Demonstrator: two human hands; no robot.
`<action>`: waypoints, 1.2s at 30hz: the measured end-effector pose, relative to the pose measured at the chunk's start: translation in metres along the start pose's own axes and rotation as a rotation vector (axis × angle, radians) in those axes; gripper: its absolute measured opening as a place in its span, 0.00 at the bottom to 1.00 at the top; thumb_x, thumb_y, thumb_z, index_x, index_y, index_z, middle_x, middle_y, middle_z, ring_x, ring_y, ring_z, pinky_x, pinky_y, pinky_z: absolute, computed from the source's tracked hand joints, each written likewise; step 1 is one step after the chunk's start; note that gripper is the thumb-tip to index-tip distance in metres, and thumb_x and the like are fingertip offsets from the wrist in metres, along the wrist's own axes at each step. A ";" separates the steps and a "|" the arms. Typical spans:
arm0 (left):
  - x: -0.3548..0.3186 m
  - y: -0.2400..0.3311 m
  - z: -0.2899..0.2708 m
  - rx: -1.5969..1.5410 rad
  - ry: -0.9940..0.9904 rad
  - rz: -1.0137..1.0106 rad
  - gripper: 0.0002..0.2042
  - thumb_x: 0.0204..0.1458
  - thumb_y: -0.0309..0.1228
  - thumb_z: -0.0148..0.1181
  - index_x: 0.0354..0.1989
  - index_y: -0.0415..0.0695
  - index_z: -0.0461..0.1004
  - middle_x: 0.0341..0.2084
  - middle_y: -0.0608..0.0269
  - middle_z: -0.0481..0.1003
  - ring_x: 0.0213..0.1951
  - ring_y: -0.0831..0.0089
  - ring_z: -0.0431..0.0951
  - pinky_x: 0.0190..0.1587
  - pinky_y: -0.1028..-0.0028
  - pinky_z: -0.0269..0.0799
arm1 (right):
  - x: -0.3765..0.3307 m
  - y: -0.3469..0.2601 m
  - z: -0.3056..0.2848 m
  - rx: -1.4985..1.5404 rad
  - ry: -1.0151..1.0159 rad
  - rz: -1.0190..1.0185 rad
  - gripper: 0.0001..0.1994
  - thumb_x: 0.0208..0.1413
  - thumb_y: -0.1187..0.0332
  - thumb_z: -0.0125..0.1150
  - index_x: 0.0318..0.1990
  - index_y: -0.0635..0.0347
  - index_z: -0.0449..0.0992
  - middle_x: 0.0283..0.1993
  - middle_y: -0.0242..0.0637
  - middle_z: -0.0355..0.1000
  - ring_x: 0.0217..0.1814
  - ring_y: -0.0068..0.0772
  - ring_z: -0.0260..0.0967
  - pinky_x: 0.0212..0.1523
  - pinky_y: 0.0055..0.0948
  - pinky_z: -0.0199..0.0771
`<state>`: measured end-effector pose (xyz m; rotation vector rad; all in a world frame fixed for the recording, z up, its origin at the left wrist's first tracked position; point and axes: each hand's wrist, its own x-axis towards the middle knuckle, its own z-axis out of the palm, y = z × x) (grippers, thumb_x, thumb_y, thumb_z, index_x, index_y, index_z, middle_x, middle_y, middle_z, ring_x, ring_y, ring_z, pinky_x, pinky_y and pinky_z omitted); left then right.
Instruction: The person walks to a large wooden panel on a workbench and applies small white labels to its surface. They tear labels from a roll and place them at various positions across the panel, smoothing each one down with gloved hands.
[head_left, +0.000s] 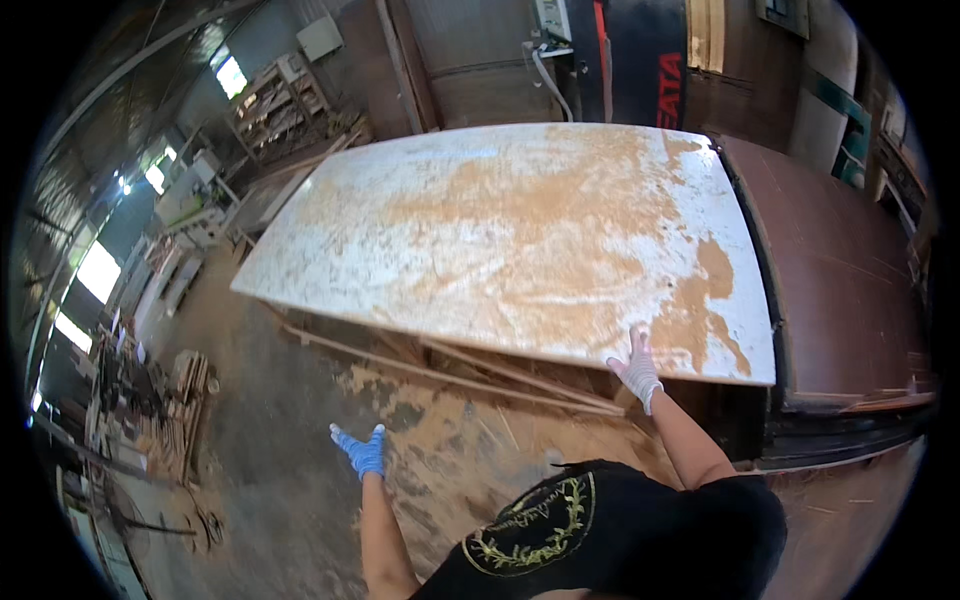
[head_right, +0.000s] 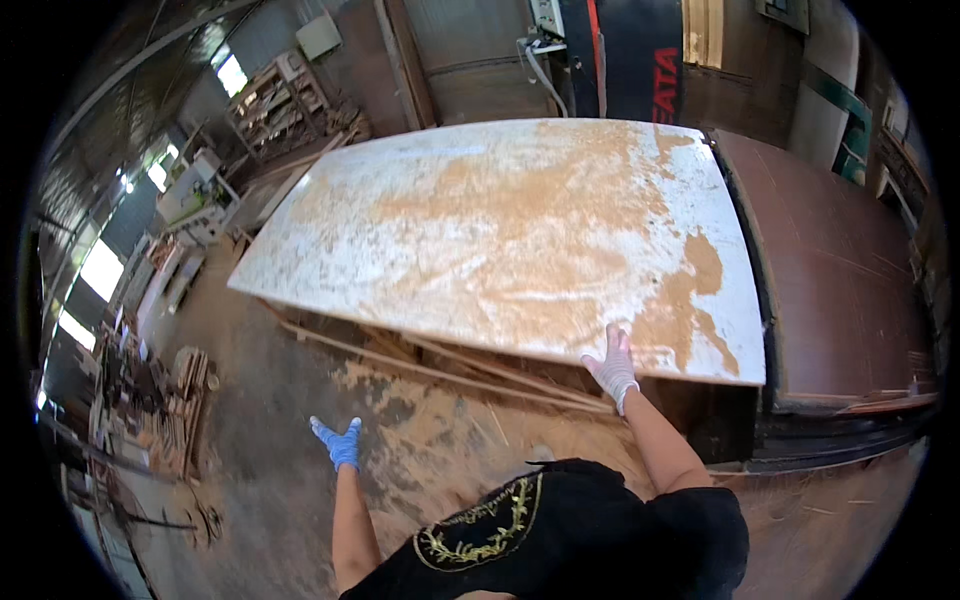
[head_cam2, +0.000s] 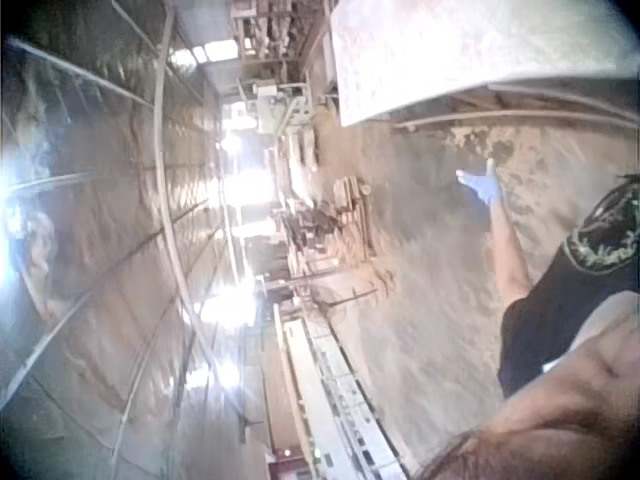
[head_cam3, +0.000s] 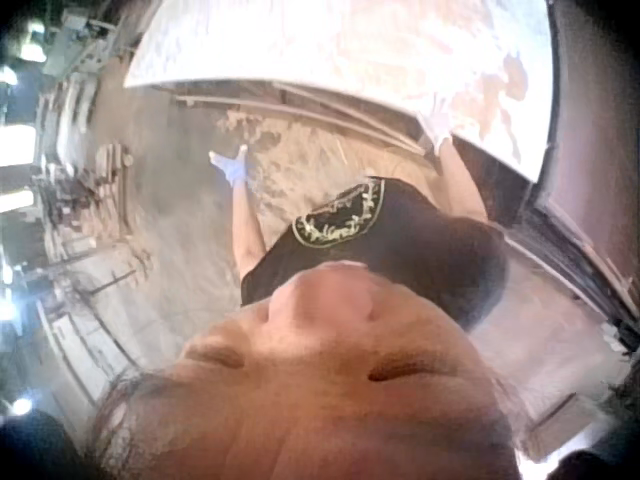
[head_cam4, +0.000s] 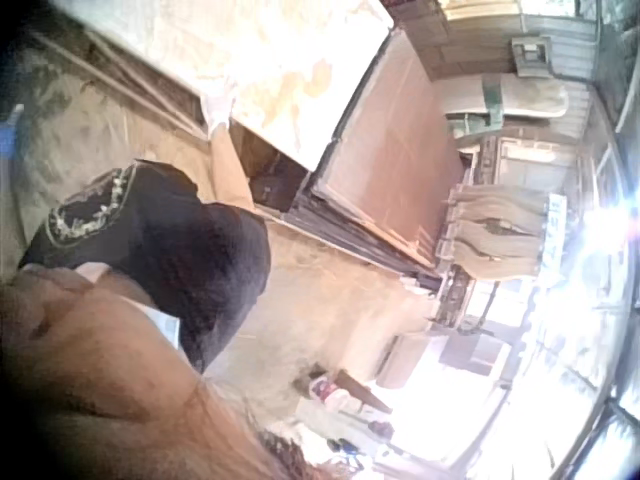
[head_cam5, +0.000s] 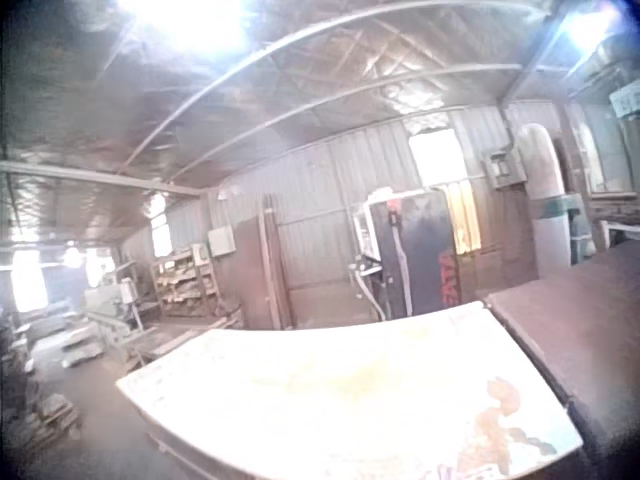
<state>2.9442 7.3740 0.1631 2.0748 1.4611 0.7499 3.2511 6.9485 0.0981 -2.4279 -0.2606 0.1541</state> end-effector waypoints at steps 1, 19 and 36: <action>0.029 0.030 0.013 0.008 -0.019 0.067 0.48 0.36 0.35 0.67 0.62 0.44 0.39 0.62 0.51 0.39 0.63 0.60 0.43 0.62 0.68 0.44 | 0.025 -0.017 -0.004 -0.050 -0.020 0.041 0.42 0.43 0.57 0.60 0.62 0.57 0.43 0.64 0.58 0.35 0.67 0.51 0.37 0.63 0.35 0.43; 0.500 0.445 0.463 0.221 -0.681 0.878 0.40 0.38 0.45 0.63 0.59 0.45 0.52 0.59 0.52 0.52 0.60 0.58 0.53 0.59 0.67 0.51 | 0.218 -0.135 0.102 -0.418 0.136 0.246 0.20 0.36 0.60 0.61 0.40 0.52 0.69 0.43 0.43 0.63 0.47 0.47 0.59 0.46 0.41 0.60; 0.603 0.623 0.815 0.644 -0.621 1.281 0.24 0.43 0.37 0.52 0.52 0.44 0.63 0.50 0.50 0.65 0.52 0.55 0.64 0.54 0.62 0.58 | 0.271 -0.153 0.125 -0.338 0.161 0.466 0.22 0.30 0.67 0.63 0.39 0.56 0.67 0.43 0.46 0.64 0.44 0.50 0.62 0.42 0.40 0.66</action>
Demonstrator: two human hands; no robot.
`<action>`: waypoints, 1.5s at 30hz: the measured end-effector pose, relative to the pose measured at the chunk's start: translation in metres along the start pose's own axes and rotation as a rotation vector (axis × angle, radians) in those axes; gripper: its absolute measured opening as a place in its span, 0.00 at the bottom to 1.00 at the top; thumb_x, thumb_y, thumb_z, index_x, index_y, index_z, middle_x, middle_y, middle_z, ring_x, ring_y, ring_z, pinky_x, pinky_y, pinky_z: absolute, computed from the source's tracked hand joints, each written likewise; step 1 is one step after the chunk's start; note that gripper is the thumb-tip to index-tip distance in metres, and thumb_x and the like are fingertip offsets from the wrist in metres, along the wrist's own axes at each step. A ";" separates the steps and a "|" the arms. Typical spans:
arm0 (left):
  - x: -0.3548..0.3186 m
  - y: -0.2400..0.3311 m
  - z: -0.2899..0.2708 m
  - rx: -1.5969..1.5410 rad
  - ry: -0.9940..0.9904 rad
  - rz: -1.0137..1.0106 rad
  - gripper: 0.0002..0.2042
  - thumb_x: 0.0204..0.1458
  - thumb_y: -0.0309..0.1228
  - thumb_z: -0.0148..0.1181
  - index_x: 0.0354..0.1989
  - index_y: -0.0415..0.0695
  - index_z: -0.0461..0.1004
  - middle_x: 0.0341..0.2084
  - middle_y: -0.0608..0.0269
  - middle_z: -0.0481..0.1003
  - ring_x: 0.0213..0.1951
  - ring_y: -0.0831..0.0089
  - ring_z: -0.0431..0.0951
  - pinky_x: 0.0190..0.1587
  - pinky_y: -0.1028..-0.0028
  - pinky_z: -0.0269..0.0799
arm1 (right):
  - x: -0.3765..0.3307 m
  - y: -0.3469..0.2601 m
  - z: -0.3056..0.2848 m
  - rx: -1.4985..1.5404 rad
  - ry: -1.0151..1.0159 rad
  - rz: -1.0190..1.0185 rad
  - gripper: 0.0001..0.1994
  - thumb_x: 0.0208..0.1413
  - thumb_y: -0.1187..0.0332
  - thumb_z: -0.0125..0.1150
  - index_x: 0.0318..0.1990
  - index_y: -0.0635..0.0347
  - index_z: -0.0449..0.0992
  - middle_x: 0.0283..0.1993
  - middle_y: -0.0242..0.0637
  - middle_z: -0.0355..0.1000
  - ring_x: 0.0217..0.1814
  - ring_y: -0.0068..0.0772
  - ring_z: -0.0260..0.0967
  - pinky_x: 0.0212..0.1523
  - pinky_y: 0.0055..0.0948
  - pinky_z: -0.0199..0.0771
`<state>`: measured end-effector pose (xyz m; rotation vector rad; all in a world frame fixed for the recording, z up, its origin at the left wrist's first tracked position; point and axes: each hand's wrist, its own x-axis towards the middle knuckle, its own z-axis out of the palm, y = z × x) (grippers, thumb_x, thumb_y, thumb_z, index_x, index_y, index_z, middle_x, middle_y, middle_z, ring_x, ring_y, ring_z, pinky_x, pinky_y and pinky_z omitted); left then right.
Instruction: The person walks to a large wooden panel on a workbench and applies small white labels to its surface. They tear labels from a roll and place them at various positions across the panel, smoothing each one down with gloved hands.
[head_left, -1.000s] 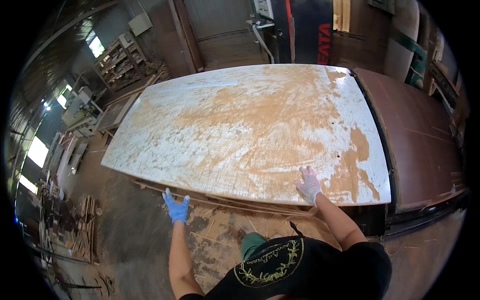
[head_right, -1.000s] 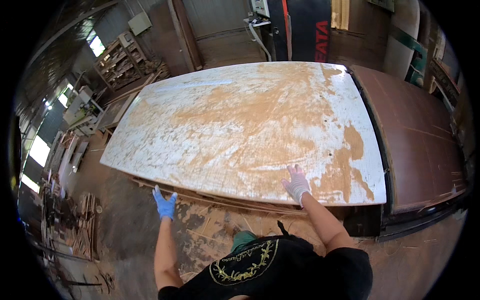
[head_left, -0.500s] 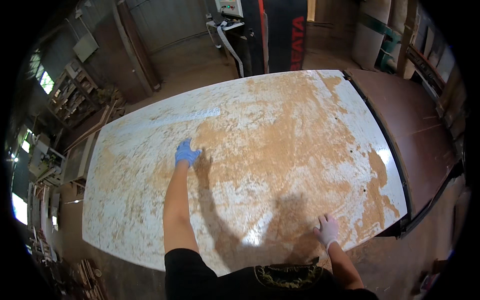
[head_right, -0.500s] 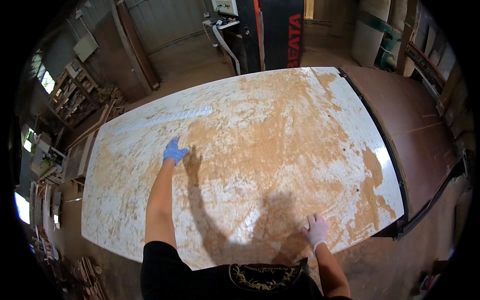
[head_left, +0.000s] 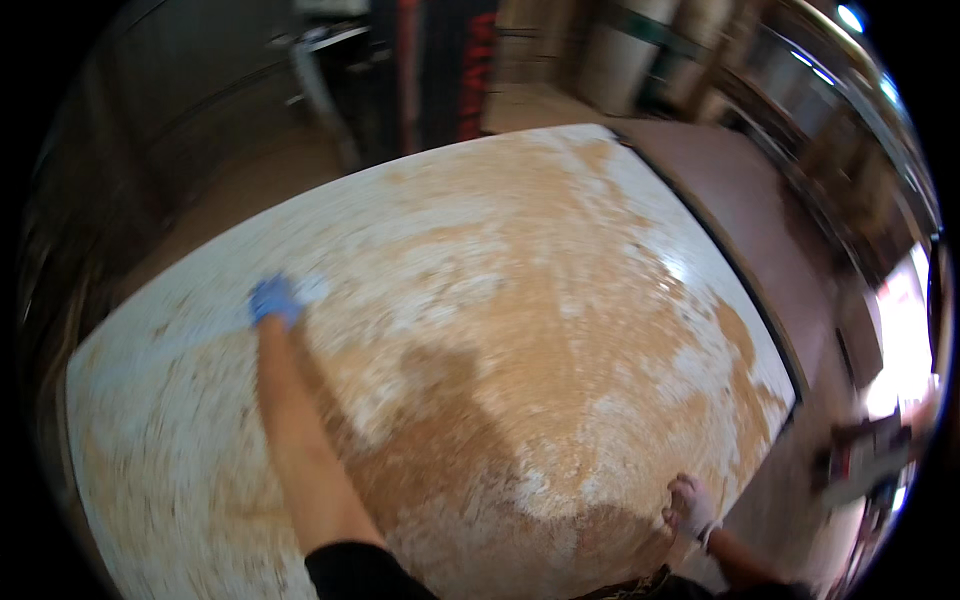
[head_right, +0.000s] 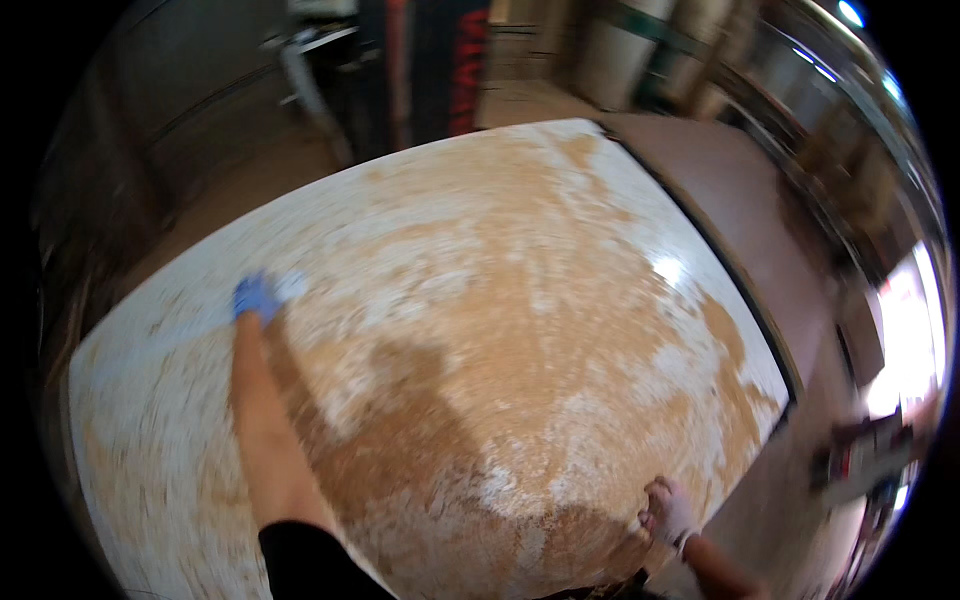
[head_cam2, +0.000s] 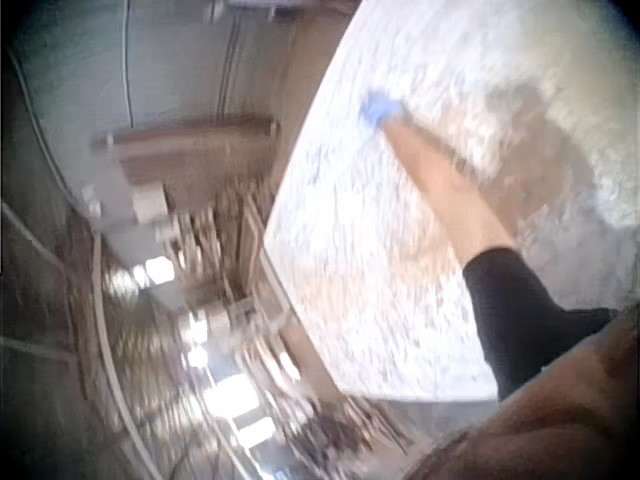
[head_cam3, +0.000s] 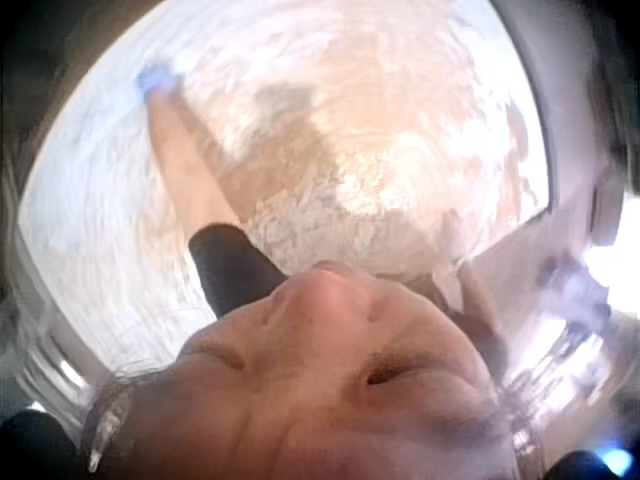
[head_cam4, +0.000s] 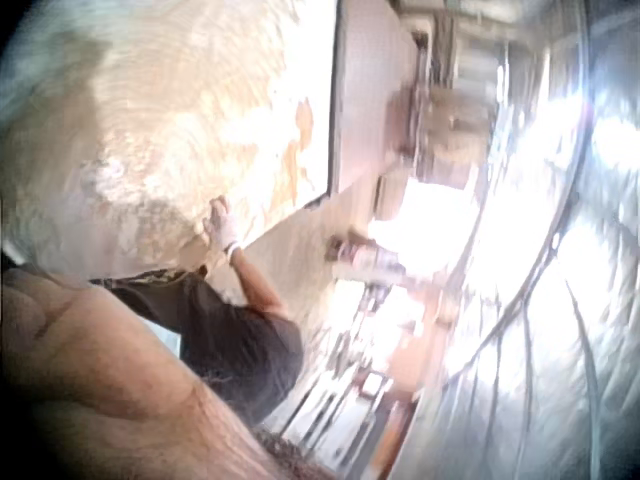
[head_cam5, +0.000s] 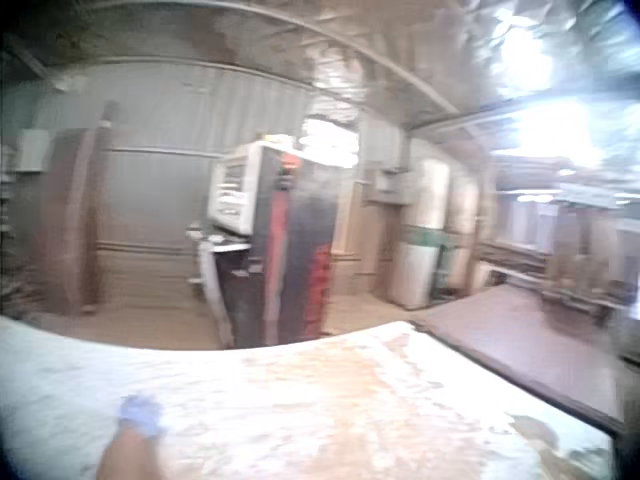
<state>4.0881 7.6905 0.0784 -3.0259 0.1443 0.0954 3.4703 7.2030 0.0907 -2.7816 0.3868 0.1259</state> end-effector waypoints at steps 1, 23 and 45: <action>0.009 -0.002 0.005 -0.073 0.012 -0.008 0.26 0.40 0.39 0.55 0.50 0.44 0.64 0.49 0.51 0.66 0.51 0.54 0.65 0.54 0.61 0.59 | 0.001 -0.001 -0.004 0.036 -0.024 0.038 0.21 0.31 0.68 0.63 0.39 0.57 0.67 0.43 0.46 0.64 0.43 0.50 0.63 0.40 0.39 0.67; -0.274 0.296 -0.143 -1.674 -0.073 0.701 0.15 0.48 0.30 0.49 0.45 0.43 0.61 0.36 0.64 0.63 0.38 0.74 0.63 0.44 0.74 0.62 | 0.053 -0.095 -0.106 0.400 0.169 -0.041 0.46 0.41 0.49 0.61 0.61 0.65 0.44 0.60 0.52 0.52 0.61 0.46 0.51 0.61 0.38 0.51; -0.805 0.724 -0.331 -2.955 -1.125 0.297 0.22 0.56 0.42 0.36 0.58 0.48 0.54 0.55 0.56 0.55 0.57 0.64 0.54 0.58 0.73 0.49 | -0.216 0.156 -0.221 1.903 0.716 -0.489 0.17 0.54 0.60 0.50 0.46 0.62 0.67 0.42 0.33 0.68 0.45 0.22 0.63 0.48 0.24 0.63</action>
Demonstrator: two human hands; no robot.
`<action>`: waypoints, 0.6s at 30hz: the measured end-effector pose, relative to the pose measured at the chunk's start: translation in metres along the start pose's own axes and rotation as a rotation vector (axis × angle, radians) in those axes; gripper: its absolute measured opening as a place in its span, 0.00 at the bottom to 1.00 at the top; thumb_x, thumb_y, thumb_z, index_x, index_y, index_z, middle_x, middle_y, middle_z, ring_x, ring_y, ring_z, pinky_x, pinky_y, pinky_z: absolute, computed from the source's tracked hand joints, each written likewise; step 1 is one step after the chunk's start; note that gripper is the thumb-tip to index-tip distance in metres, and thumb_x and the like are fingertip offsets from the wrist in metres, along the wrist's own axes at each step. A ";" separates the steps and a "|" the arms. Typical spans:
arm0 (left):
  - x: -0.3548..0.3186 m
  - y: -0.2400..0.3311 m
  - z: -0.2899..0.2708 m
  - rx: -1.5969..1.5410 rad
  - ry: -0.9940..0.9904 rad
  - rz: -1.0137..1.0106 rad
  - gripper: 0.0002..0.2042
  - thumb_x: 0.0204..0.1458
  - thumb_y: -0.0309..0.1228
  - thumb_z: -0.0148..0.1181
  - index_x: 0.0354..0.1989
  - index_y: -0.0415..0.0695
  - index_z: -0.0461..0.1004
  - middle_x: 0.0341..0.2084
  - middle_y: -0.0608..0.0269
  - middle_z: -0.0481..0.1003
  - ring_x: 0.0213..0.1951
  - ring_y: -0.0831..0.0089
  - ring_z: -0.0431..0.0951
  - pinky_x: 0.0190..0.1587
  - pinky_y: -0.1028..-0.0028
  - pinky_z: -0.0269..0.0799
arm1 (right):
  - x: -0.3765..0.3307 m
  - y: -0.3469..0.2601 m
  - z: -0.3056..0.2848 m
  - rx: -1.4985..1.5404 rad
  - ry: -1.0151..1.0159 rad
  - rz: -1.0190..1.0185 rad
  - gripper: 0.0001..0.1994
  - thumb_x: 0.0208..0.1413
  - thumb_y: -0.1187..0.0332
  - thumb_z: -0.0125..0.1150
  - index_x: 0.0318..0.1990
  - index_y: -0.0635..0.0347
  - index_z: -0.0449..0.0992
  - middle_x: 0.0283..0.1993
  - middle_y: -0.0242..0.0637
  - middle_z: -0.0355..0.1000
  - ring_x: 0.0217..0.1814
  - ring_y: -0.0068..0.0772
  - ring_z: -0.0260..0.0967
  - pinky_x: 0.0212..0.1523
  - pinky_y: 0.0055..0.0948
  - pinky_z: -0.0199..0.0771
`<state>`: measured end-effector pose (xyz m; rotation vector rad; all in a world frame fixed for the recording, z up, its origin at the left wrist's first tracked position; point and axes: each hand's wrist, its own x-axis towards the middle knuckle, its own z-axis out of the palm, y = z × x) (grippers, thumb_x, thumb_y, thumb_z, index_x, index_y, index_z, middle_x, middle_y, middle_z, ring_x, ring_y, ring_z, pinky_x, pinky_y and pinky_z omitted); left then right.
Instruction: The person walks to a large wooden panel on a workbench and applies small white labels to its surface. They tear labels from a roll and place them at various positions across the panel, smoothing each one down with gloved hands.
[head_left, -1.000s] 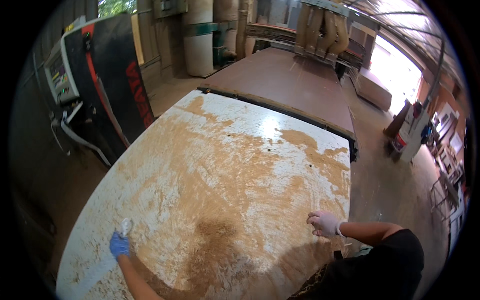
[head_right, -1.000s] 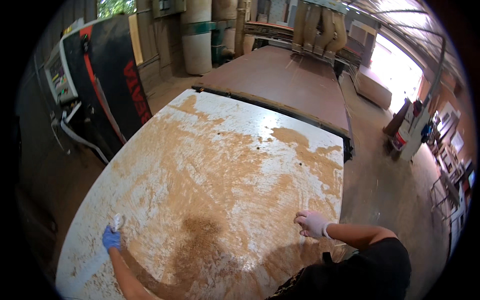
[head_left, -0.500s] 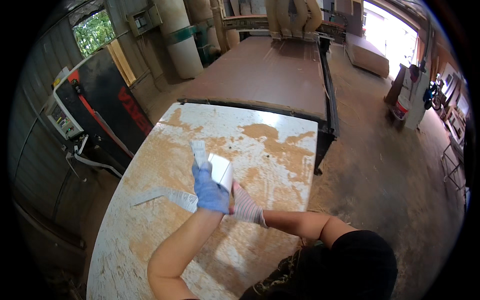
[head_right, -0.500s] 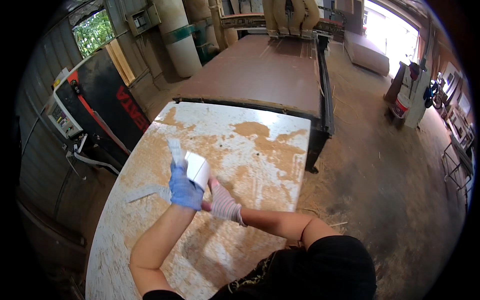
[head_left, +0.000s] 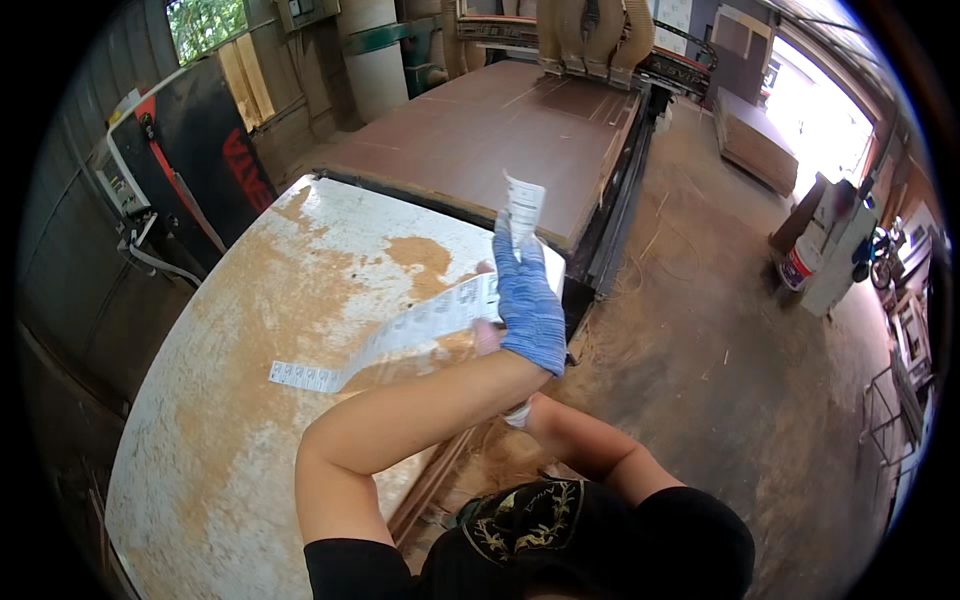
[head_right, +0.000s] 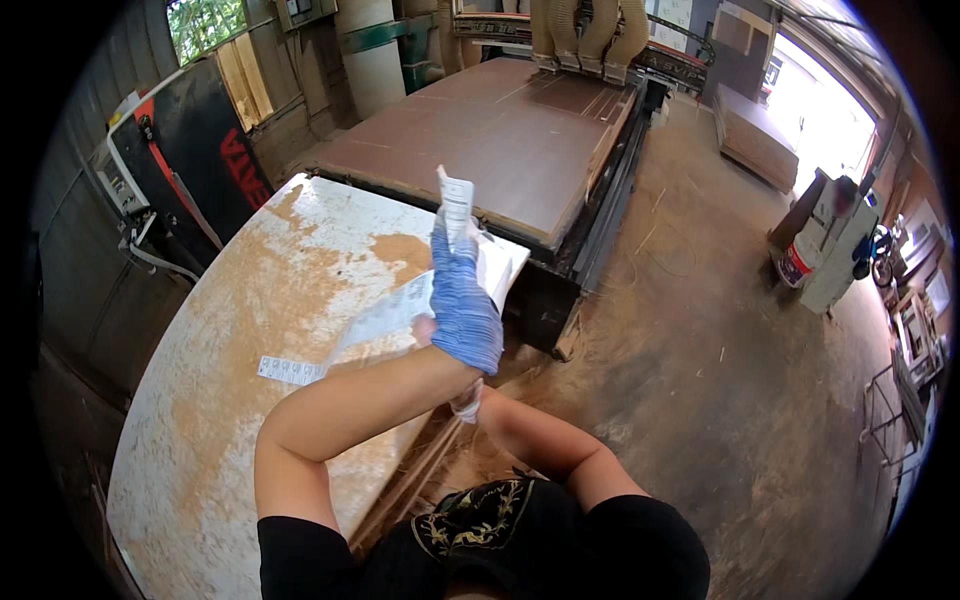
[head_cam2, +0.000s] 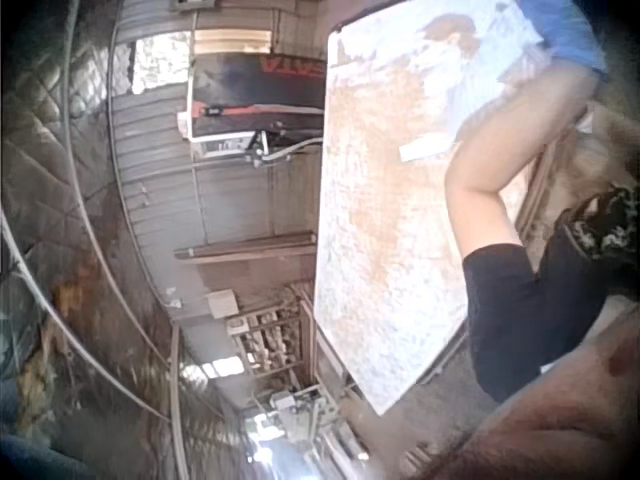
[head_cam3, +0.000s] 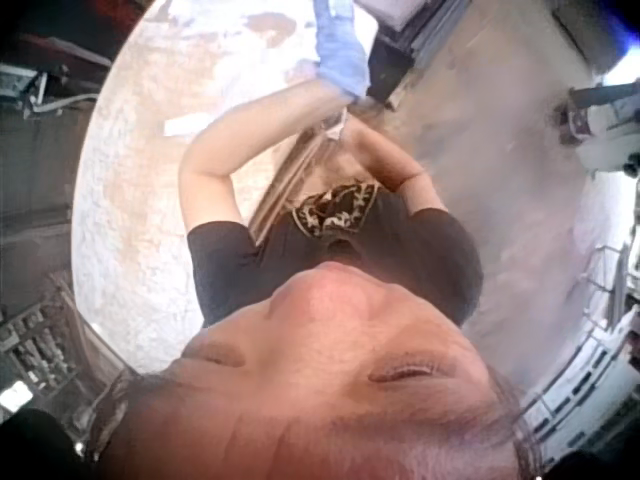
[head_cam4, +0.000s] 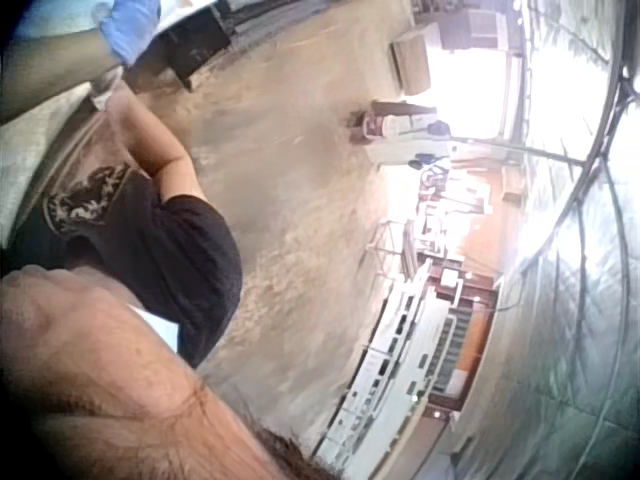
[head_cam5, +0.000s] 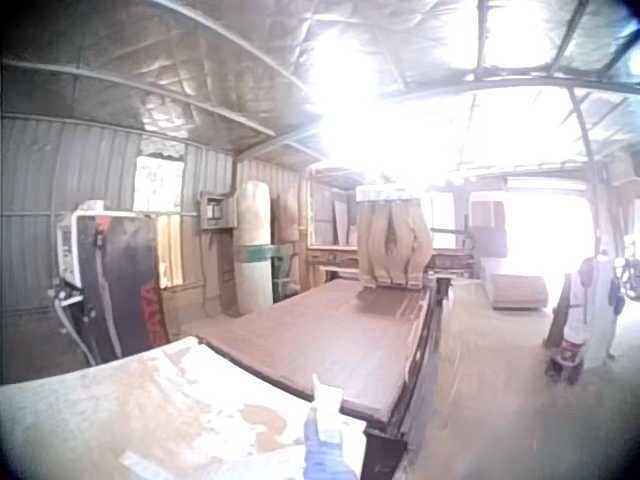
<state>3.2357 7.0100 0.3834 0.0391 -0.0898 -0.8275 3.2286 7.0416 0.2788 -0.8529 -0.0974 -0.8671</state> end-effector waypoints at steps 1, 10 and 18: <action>-0.001 -0.026 0.003 0.401 -0.034 0.138 0.21 0.57 0.39 0.36 0.58 0.46 0.53 0.55 0.55 0.56 0.58 0.64 0.54 0.58 0.74 0.50 | 0.002 -0.023 -0.014 0.005 -0.006 -0.058 0.17 0.54 0.61 0.50 0.46 0.63 0.68 0.42 0.33 0.68 0.45 0.22 0.63 0.48 0.24 0.63; 0.080 -0.094 0.037 1.108 -0.306 0.161 0.29 0.52 0.44 0.48 0.59 0.48 0.47 0.46 0.59 0.61 0.40 0.75 0.65 0.43 0.77 0.64 | 0.031 -0.170 -0.139 -0.160 0.330 -0.026 0.14 0.54 0.66 0.47 0.45 0.64 0.68 0.40 0.30 0.70 0.40 0.22 0.66 0.44 0.22 0.66; 0.041 -0.148 -0.059 1.352 -0.616 -0.574 0.17 0.46 0.34 0.59 0.43 0.40 0.68 0.36 0.66 0.72 0.39 0.79 0.71 0.45 0.76 0.67 | 0.033 -0.278 -0.188 -0.507 0.217 -0.124 0.13 0.55 0.68 0.47 0.45 0.63 0.69 0.37 0.31 0.70 0.39 0.20 0.67 0.40 0.20 0.68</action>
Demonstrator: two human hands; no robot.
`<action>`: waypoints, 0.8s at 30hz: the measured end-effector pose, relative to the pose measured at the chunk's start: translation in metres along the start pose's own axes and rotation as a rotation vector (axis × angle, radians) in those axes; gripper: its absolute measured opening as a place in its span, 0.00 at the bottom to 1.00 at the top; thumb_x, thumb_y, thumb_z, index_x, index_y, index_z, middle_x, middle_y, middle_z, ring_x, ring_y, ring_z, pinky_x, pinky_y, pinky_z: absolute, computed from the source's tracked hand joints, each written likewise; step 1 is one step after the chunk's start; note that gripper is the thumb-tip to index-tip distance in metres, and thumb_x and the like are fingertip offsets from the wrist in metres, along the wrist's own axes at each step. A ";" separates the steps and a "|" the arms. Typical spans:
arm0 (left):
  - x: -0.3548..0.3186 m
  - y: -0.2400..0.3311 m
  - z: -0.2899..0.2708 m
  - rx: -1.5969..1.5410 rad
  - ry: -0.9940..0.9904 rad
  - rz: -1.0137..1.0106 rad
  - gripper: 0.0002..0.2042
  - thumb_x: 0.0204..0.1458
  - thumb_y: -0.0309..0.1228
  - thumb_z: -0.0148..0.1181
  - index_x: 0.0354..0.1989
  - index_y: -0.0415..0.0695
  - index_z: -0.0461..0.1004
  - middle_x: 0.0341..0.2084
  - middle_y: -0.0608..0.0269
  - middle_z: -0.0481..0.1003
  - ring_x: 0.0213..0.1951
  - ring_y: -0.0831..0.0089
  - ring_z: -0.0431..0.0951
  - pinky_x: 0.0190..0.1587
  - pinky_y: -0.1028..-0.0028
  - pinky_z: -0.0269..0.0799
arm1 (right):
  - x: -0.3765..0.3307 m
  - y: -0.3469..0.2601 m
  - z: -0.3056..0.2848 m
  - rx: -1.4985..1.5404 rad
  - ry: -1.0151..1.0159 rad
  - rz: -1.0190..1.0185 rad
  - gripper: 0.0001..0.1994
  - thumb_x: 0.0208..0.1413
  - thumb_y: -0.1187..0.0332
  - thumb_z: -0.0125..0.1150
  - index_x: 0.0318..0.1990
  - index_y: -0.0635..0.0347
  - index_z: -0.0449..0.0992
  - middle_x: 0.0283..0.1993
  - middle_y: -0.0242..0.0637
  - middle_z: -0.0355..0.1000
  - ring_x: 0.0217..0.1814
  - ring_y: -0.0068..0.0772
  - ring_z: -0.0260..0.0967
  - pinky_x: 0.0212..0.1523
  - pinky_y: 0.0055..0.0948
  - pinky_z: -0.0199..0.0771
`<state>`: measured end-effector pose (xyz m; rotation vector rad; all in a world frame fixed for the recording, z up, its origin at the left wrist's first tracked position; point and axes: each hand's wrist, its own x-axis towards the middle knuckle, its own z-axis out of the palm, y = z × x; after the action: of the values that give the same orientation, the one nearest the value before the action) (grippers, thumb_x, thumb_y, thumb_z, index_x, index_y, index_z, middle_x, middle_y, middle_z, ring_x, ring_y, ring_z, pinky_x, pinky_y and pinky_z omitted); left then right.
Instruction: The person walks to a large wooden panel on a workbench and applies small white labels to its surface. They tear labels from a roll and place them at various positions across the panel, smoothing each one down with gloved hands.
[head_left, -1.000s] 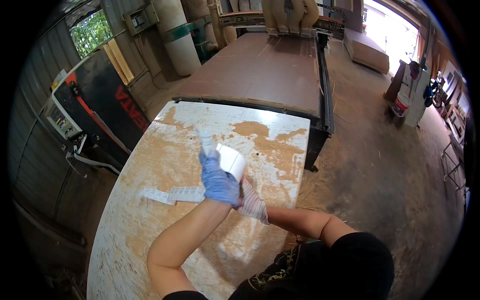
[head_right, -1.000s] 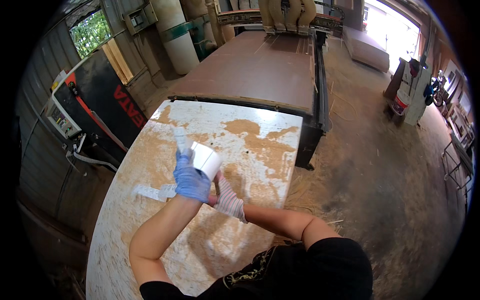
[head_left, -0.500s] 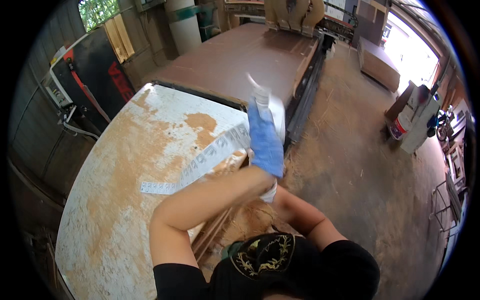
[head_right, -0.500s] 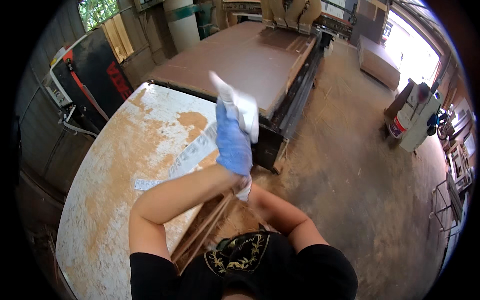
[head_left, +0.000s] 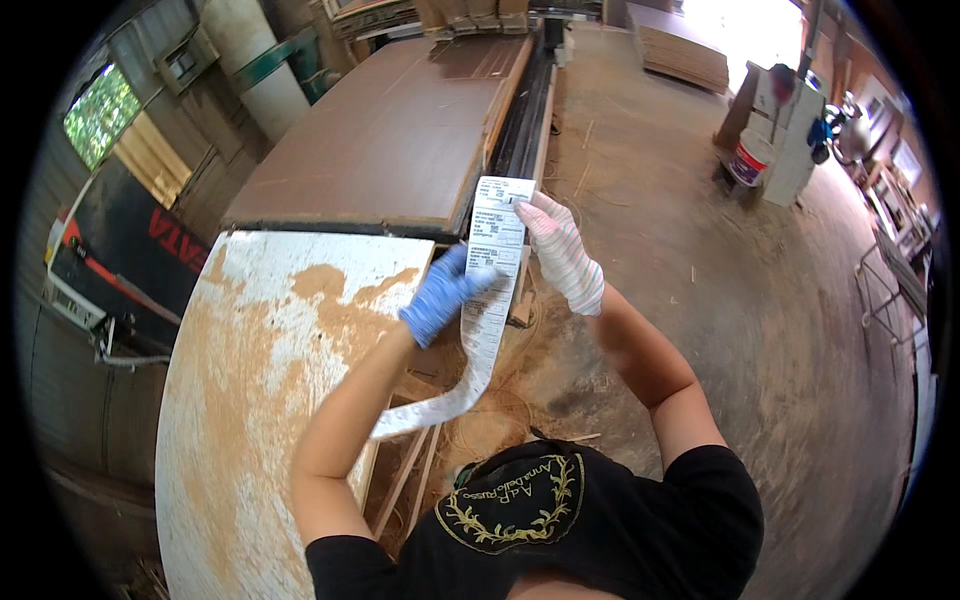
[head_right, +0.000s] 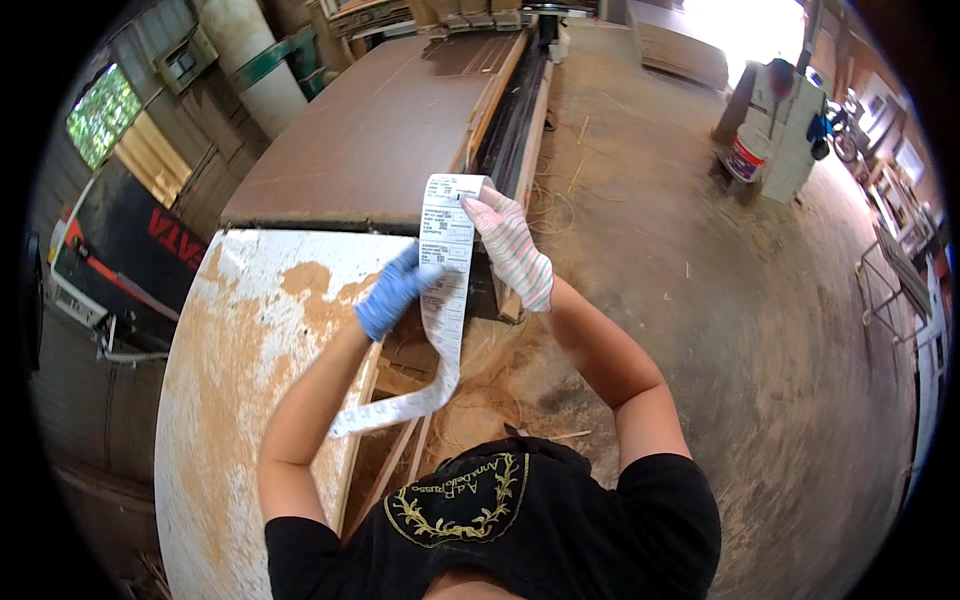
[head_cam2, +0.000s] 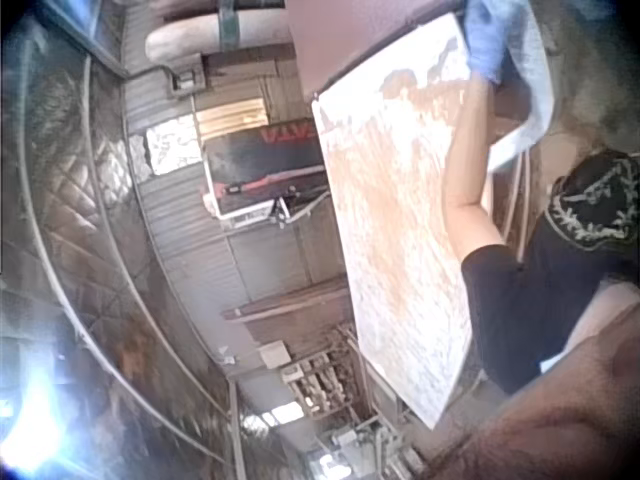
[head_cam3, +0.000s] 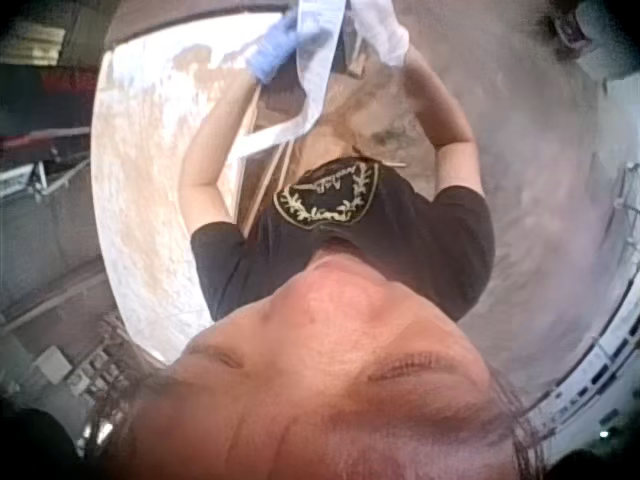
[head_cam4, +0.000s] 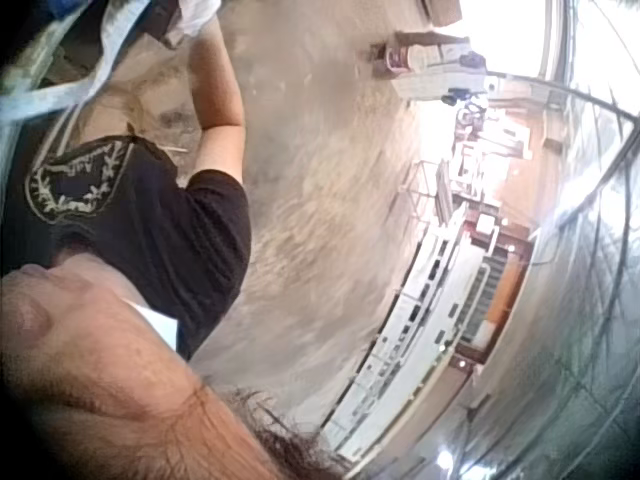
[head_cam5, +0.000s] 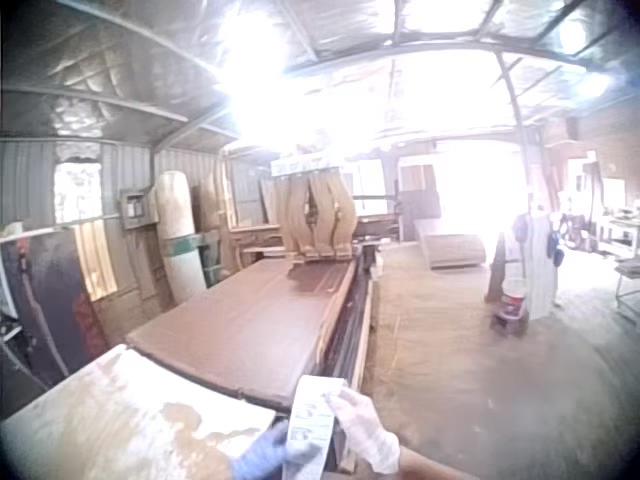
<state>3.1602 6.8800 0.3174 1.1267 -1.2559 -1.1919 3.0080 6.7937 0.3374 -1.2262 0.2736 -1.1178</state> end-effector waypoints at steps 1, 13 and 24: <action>0.001 -0.010 0.008 0.007 -0.056 -0.032 0.17 0.45 0.32 0.60 0.43 0.40 0.68 0.36 0.66 0.73 0.38 0.80 0.71 0.44 0.76 0.67 | 0.001 -0.006 -0.005 0.125 -0.031 0.106 0.12 0.55 0.69 0.46 0.45 0.63 0.69 0.37 0.31 0.70 0.39 0.20 0.67 0.39 0.20 0.68; 0.072 -0.013 -0.043 -0.398 0.471 0.171 0.14 0.47 0.34 0.58 0.40 0.43 0.69 0.32 0.68 0.71 0.34 0.78 0.70 0.37 0.76 0.69 | -0.046 0.053 -0.082 -0.540 -0.624 0.565 0.24 0.47 0.60 0.60 0.50 0.64 0.66 0.47 0.34 0.69 0.49 0.26 0.63 0.52 0.28 0.62; -0.048 0.028 -0.244 -0.225 0.985 0.416 0.14 0.51 0.28 0.52 0.47 0.42 0.68 0.43 0.65 0.71 0.43 0.77 0.71 0.48 0.80 0.65 | -0.113 0.114 -0.134 -0.439 -0.727 0.978 0.14 0.46 0.68 0.59 0.41 0.65 0.73 0.37 0.30 0.72 0.39 0.20 0.66 0.43 0.23 0.66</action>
<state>3.4061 6.9206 0.3378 1.0057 -0.5212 -0.3364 2.9200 6.7927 0.1474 -1.5273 0.4915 0.2634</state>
